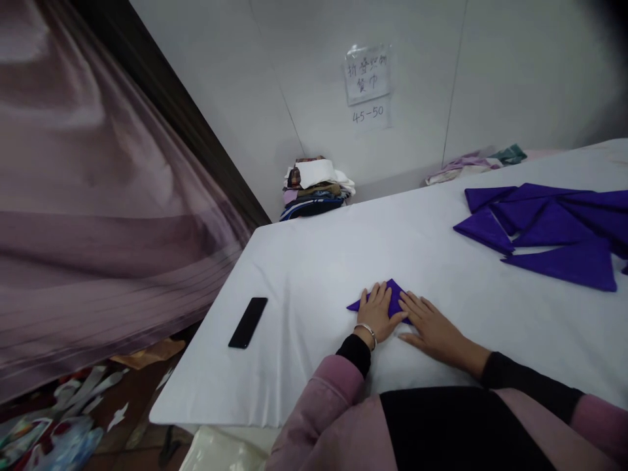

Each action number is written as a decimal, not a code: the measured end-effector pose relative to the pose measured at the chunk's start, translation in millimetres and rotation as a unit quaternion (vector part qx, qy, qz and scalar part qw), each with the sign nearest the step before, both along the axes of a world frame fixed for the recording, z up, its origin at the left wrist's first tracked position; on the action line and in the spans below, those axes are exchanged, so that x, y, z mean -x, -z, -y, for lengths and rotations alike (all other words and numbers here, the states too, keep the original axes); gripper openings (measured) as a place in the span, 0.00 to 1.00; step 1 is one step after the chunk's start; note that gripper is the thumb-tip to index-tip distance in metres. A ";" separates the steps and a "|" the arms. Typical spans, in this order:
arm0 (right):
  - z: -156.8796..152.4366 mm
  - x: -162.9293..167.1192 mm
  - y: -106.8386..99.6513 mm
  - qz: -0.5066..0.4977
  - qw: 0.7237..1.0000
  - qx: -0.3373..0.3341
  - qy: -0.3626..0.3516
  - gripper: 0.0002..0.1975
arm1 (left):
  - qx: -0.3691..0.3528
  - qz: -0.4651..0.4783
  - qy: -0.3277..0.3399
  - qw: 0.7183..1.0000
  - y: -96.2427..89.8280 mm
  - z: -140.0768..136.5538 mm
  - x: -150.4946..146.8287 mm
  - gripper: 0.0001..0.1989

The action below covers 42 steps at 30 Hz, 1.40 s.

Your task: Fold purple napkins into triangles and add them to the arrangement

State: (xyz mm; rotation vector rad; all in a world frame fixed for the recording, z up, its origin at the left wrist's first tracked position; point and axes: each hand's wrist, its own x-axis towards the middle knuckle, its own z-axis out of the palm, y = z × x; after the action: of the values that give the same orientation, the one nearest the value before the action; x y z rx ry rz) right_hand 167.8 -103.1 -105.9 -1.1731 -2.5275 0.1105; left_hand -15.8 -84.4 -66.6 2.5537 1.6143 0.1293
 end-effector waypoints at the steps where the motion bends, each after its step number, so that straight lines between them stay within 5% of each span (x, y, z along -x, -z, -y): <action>1: 2.2 -5.4 -0.2 0.005 1.000 0.000 -0.004 0.39 | -0.001 -0.001 0.000 1.000 -0.3 0.4 -0.7 0.37; 17: 37.8 -89.7 -13.0 0.065 0.998 0.025 -0.006 0.39 | 0.002 0.016 -0.007 1.000 1.6 -0.1 -3.8 0.39; 23: -9.6 -32.0 -50.5 0.021 0.999 0.021 -0.034 0.39 | 0.013 0.005 -0.013 1.000 -3.0 1.5 -4.2 0.36; 29: -49.1 38.9 -47.6 -0.021 0.991 0.122 -0.048 0.42 | 0.005 -0.022 -0.001 1.000 -6.5 3.6 -3.0 0.33; 37: -37.6 10.9 -48.2 -0.060 0.982 0.169 -0.061 0.42 | 0.014 -0.014 -0.004 1.000 21.2 -13.5 10.8 0.33; 42: -16.3 -19.4 -53.8 -0.075 0.977 0.183 -0.080 0.41 | -0.046 -0.019 -0.040 0.998 36.8 -16.6 9.8 0.32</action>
State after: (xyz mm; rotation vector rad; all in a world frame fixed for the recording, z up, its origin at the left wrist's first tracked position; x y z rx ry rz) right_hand 187.2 -86.8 -52.0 -1.0349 -2.5289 0.7043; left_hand -25.6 -67.8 -103.4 2.5734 1.7657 0.1663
